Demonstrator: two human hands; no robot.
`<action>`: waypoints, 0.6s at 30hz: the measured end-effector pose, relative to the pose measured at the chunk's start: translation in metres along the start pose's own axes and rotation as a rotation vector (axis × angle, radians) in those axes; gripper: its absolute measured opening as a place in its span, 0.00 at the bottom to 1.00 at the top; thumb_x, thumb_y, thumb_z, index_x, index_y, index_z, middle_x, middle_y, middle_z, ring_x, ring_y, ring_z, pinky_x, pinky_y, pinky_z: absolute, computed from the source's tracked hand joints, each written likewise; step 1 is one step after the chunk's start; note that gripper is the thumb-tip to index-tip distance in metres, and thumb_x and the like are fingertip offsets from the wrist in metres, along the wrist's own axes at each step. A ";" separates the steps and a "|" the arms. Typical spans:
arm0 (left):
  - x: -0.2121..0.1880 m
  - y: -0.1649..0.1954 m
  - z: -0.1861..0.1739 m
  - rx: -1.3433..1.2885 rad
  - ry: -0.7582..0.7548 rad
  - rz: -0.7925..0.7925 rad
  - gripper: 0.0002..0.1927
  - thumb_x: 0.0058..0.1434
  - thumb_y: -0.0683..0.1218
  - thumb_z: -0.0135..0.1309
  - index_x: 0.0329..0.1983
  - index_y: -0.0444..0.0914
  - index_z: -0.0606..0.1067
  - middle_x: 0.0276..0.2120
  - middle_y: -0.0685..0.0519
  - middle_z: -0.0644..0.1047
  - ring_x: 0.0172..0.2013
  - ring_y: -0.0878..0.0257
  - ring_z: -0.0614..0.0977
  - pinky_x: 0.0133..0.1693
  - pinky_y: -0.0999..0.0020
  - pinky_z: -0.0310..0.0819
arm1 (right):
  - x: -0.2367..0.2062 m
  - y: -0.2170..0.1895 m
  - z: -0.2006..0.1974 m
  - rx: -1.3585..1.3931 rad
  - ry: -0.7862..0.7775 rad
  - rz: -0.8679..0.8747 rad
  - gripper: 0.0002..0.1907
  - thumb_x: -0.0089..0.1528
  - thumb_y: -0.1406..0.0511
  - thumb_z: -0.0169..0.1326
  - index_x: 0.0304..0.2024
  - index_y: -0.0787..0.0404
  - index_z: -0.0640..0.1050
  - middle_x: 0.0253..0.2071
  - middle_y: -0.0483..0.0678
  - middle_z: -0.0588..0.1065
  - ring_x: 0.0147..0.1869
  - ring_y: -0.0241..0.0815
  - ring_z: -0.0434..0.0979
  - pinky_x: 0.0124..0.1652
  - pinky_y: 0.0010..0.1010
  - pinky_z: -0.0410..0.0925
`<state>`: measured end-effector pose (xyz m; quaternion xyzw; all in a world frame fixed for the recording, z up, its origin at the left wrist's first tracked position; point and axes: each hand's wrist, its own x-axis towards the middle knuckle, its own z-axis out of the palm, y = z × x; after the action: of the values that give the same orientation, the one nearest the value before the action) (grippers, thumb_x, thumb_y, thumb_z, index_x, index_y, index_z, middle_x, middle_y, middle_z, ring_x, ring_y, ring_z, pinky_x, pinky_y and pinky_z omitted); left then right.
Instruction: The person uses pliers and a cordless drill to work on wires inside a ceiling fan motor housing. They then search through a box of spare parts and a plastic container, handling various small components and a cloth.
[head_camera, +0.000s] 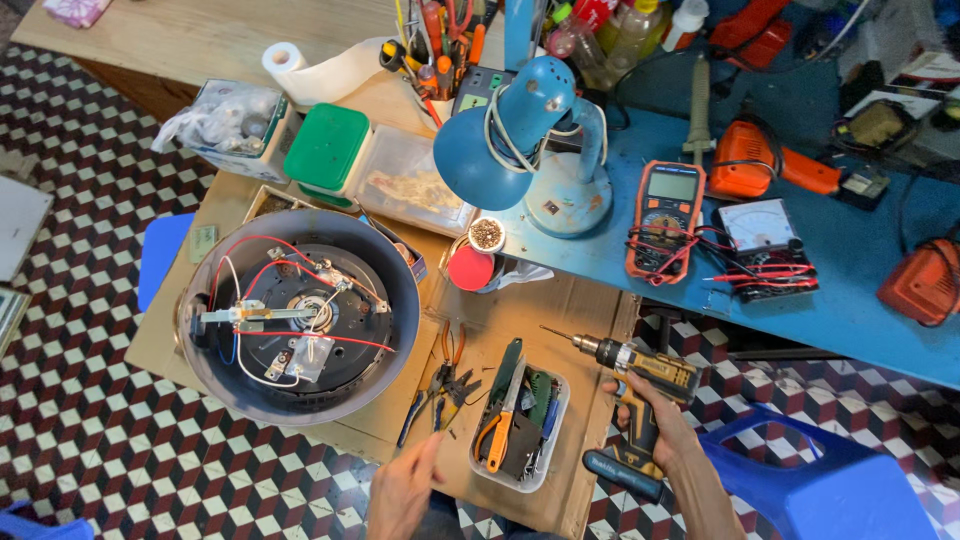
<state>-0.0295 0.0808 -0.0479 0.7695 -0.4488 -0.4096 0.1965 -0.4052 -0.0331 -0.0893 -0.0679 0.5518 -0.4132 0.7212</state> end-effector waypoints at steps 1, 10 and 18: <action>-0.009 -0.032 -0.010 0.203 -0.020 0.091 0.22 0.62 0.46 0.47 0.59 0.48 0.78 0.25 0.54 0.85 0.25 0.62 0.85 0.32 0.64 0.78 | 0.021 -0.005 0.005 -0.023 -0.074 0.068 0.18 0.62 0.58 0.58 0.50 0.60 0.76 0.32 0.53 0.79 0.21 0.35 0.74 0.22 0.26 0.70; -0.072 -0.169 -0.024 0.258 0.475 0.192 0.18 0.59 0.45 0.50 0.52 0.42 0.79 0.20 0.52 0.83 0.19 0.68 0.83 0.29 0.72 0.79 | 0.137 -0.014 0.069 -0.236 -0.340 0.329 0.23 0.62 0.51 0.61 0.48 0.61 0.80 0.28 0.47 0.76 0.20 0.34 0.72 0.18 0.26 0.67; -0.078 -0.167 -0.035 -0.313 0.370 -0.519 0.14 0.64 0.47 0.58 0.50 0.37 0.81 0.26 0.44 0.81 0.23 0.64 0.81 0.26 0.68 0.76 | 0.142 -0.012 0.068 -1.191 0.004 -0.072 0.29 0.60 0.52 0.63 0.53 0.69 0.83 0.46 0.59 0.84 0.43 0.46 0.82 0.40 0.32 0.72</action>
<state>0.0667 0.2316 -0.1042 0.8796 -0.1270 -0.3634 0.2796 -0.3460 -0.1605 -0.1617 -0.4787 0.6872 -0.0572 0.5435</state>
